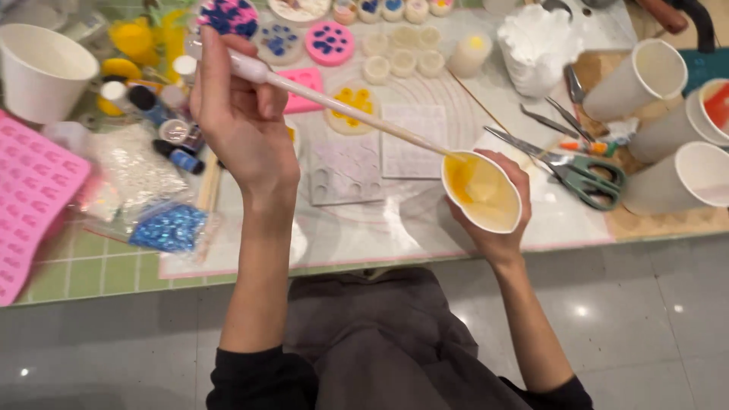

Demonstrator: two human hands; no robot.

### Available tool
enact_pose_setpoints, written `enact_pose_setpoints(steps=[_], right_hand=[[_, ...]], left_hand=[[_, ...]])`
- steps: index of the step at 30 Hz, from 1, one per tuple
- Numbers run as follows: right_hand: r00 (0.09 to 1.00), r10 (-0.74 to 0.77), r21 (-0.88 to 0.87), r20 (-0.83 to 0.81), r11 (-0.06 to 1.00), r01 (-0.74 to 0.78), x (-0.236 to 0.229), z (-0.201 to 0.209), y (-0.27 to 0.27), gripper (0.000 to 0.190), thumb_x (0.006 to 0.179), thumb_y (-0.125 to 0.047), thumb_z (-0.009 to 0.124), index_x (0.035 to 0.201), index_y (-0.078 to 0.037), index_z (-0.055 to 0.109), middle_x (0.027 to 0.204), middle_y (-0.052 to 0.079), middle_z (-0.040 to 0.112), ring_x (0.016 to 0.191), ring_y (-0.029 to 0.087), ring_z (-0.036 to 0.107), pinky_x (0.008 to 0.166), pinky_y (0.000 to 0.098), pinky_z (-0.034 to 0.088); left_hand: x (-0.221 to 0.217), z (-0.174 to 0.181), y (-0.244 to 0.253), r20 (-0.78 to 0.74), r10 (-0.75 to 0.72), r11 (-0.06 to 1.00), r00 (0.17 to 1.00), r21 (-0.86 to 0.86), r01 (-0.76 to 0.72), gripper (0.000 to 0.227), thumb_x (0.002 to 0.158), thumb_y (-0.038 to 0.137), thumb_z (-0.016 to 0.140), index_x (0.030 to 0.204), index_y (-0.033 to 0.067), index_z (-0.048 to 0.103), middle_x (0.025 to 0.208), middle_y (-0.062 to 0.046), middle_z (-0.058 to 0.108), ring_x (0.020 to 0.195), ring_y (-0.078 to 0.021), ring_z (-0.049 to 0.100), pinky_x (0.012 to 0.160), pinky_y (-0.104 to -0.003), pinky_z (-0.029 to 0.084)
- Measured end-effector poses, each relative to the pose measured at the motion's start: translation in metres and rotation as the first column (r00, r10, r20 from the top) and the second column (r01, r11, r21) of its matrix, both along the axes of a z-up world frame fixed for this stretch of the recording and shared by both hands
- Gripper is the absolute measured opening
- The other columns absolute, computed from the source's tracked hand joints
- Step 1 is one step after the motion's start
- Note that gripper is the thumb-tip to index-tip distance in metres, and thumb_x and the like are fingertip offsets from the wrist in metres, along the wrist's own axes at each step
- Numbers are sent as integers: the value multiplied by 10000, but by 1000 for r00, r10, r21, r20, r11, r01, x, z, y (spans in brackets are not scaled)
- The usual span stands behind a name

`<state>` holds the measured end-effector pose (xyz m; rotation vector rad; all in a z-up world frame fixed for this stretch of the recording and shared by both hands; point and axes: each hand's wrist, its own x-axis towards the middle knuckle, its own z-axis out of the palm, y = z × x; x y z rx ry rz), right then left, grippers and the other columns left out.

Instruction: Pouring colored liquid wax into various silicone molds to create candles or resin crafts.

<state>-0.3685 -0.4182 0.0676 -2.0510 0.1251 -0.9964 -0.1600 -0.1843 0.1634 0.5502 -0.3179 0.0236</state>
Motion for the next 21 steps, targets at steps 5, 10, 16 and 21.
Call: enact_pose_setpoints(steps=[5,10,16,21], right_hand=[[998,-23,-169,62,985,33,-4,-2,-17,698,793,-66,919,1366,-17,524,1368,136,624,1342,291,616,1287,489,395],[996,-20,-65,84,998,26,0,-19,-20,735,827,-81,902,1416,-19,466,1383,146,603,1332,284,610,1324,495,333],[994,-103,152,38,984,97,-10,-30,-21,767,824,-155,913,1413,-3,446,1373,118,568,1254,235,618,1135,381,495],[976,-219,6,-1,976,219,-13,-37,-28,716,815,-130,928,1386,21,523,1345,124,561,1194,242,611,1140,381,488]], left_hand=[[-41,9,-44,137,-10,986,991,167,-13,345,1176,274,558,946,25,622,709,-15,507,540,-59,326,517,-238,211],[-70,1,-83,202,-7,886,979,455,-87,259,1116,285,580,994,67,650,725,53,522,555,-26,364,499,-214,238],[-78,1,-122,237,-170,856,957,516,24,183,1113,216,606,1049,48,640,826,61,574,695,14,434,625,-203,314],[-72,-3,-149,278,-222,863,934,502,56,217,1103,229,626,998,40,648,696,89,513,616,26,393,563,-204,283]])
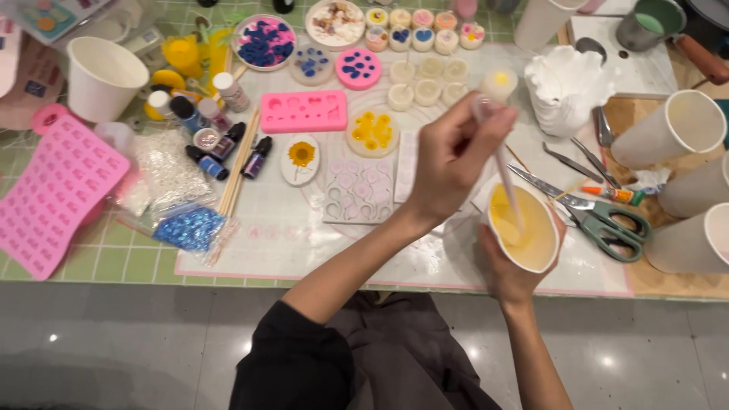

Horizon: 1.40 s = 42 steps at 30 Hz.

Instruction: Pouring colored liquid wax into various silicone molds to create candles or resin crafts.

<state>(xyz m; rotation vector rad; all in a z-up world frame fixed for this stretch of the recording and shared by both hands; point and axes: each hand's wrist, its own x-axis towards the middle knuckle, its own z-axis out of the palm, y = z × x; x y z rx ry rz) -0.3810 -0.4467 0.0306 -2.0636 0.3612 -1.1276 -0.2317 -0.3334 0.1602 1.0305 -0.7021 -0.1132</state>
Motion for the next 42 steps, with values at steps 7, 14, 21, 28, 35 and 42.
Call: enact_pose_setpoints(steps=[7,14,21,28,35,42], right_hand=[[998,-55,24,-4,998,55,2,2,3,646,872,-153,934,1349,21,535,1263,96,620,1096,205,612,1074,358,508],[997,-12,65,81,998,6,1,-11,-2,600,948,-139,929,1342,23,507,1245,94,606,1129,180,596,1048,308,500],[988,71,73,134,994,-81,2,-21,-9,641,981,-150,909,1416,39,479,1333,84,598,1201,173,603,1087,287,483],[992,14,84,127,996,-25,-1,-47,-27,492,1084,-192,830,1356,68,512,1274,89,620,1079,158,590,1018,296,500],[995,-52,45,83,998,48,-4,-59,-36,603,1097,-234,818,1435,64,418,1382,135,550,1234,204,572,1107,331,463],[993,-87,31,84,996,85,-4,-59,-33,701,1108,-220,804,1538,50,321,1528,163,480,1415,242,529,1225,358,410]], left_hand=[[6,-9,-17,18,-69,998,997,0,69,263,1053,312,643,969,62,655,596,95,491,572,5,374,517,-225,257],[-14,1,-25,253,-16,994,967,109,-12,327,1029,426,644,955,107,641,531,79,501,474,13,437,467,-224,329],[-33,-15,-51,420,-40,990,907,137,-20,388,965,493,662,1096,139,571,575,48,530,494,-64,551,505,-252,434],[-56,-45,-103,493,-43,985,869,164,-44,281,933,415,621,956,146,547,629,23,638,563,-188,672,579,-343,522],[-57,-40,-109,438,-93,983,894,185,11,283,933,392,623,928,121,545,640,7,658,592,-204,689,593,-350,535],[-54,-42,-112,442,-74,982,894,190,-13,279,942,393,621,953,123,549,651,-5,659,598,-205,689,608,-356,537]])
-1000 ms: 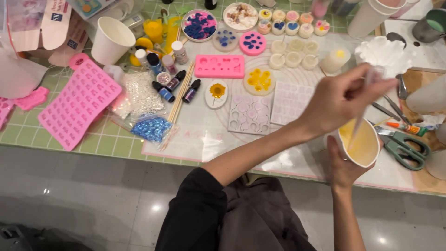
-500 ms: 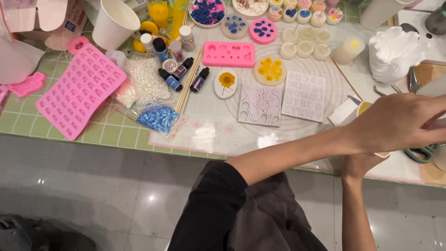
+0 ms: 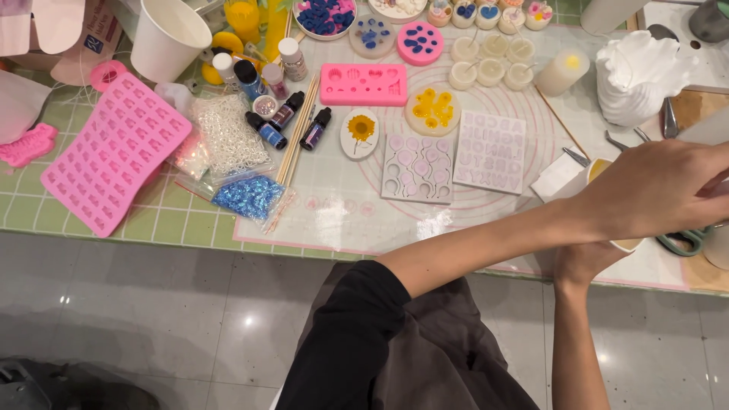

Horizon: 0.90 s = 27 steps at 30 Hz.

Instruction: Pouring colored liquid wax into various silicone molds to create candles or resin crafts.

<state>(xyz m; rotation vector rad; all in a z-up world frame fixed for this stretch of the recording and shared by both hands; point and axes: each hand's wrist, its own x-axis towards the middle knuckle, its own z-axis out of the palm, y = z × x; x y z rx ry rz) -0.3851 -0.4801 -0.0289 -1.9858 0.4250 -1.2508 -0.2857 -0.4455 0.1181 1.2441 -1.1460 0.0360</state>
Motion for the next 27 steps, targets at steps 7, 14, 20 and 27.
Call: enact_pose_setpoints(steps=[7,14,20,27], right_hand=[[997,74,48,30,996,-75,5,26,17,632,1052,-159,796,1520,26,414,1497,123,512,1330,196,519,1160,309,390],[987,132,106,94,984,-142,7,36,24,569,1030,-113,802,1458,38,459,1422,92,550,1251,167,547,1165,291,436],[983,151,132,107,978,-164,7,43,30,594,1026,-106,829,1470,34,460,1419,87,569,1289,166,582,1156,283,451],[977,176,171,121,966,-195,8,37,26,617,996,-71,849,1466,42,466,1434,94,569,1298,175,591,1158,300,471]], left_hand=[[14,34,41,-90,-57,998,994,-11,56,363,917,370,587,1194,136,557,623,7,629,537,-194,656,566,-367,512],[21,14,35,-51,-3,997,999,-73,-1,304,1028,469,609,1090,178,552,571,31,571,505,-129,600,525,-311,462],[23,23,46,-62,34,993,997,-111,-41,377,1041,554,582,1032,179,544,546,44,544,447,-103,565,490,-294,414],[29,20,46,-53,90,991,995,-98,-95,314,1054,481,576,1031,169,594,550,54,548,452,-55,540,478,-264,408]])
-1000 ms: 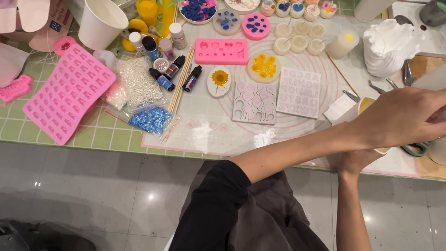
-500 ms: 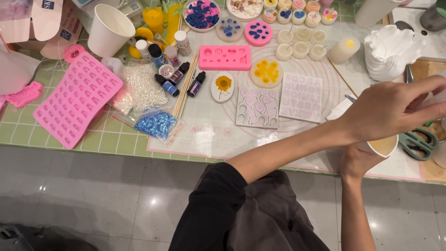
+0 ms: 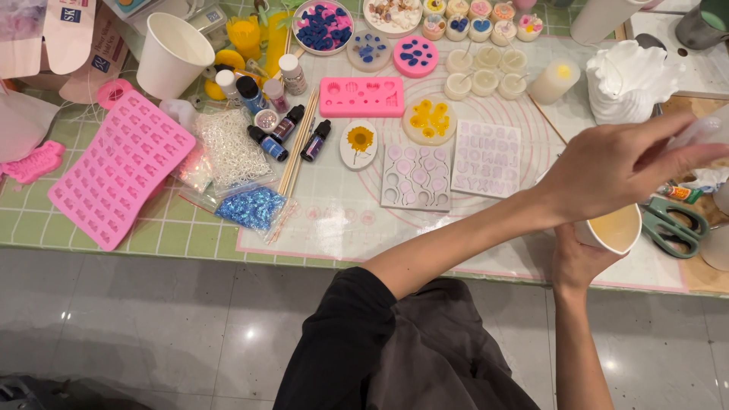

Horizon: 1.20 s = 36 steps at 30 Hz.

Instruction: Pouring colored liquid wax into various silicone molds to create candles or resin crafts.

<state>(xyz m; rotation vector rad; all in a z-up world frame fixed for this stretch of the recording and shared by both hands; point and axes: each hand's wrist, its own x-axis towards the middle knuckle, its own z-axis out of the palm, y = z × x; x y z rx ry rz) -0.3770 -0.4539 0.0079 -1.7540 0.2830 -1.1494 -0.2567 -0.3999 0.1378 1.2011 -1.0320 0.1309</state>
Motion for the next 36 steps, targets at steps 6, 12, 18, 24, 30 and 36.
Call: enact_pose_setpoints(steps=[6,12,18,24,30,36], right_hand=[[994,-93,29,-61,995,94,0,-4,-2,589,944,-90,854,1435,28,552,1350,90,627,1201,178,625,1066,310,519],[972,-184,61,-148,979,195,4,19,12,503,901,-100,875,1324,19,631,1224,78,706,1084,165,674,990,317,563],[977,-191,7,-97,981,192,7,45,23,597,864,-107,877,1348,4,546,1212,79,695,1095,157,673,998,297,555],[983,-172,54,-70,983,175,8,44,22,593,850,-85,881,1342,-1,560,1214,71,676,1103,156,660,996,296,547],[981,-189,6,-45,982,190,6,48,19,608,844,-83,884,1345,1,549,1232,76,661,1124,167,660,1001,301,545],[978,-187,32,-97,981,190,2,25,11,583,859,-96,888,1341,0,574,1220,80,695,1096,175,675,998,301,556]], left_hand=[[20,9,14,-83,-33,998,996,-49,29,222,1070,314,576,1216,161,644,688,60,638,558,-21,593,493,-217,466],[31,26,31,-182,-9,999,983,-44,1,158,1089,246,625,1095,102,688,616,33,549,561,3,453,521,-233,372],[28,32,33,-170,-48,998,984,-50,40,192,1104,234,628,1028,60,653,675,27,520,623,-19,410,535,-238,335],[24,32,31,-83,-22,997,996,-78,15,200,1112,203,637,1012,28,632,759,3,572,636,-41,462,560,-233,388],[18,33,24,-17,63,995,998,-79,-64,160,1090,143,650,997,13,649,799,-41,611,660,-98,514,601,-255,422],[16,26,22,-4,121,990,993,-76,-121,125,1085,139,641,1035,30,677,804,-45,620,657,-107,548,573,-266,435]])
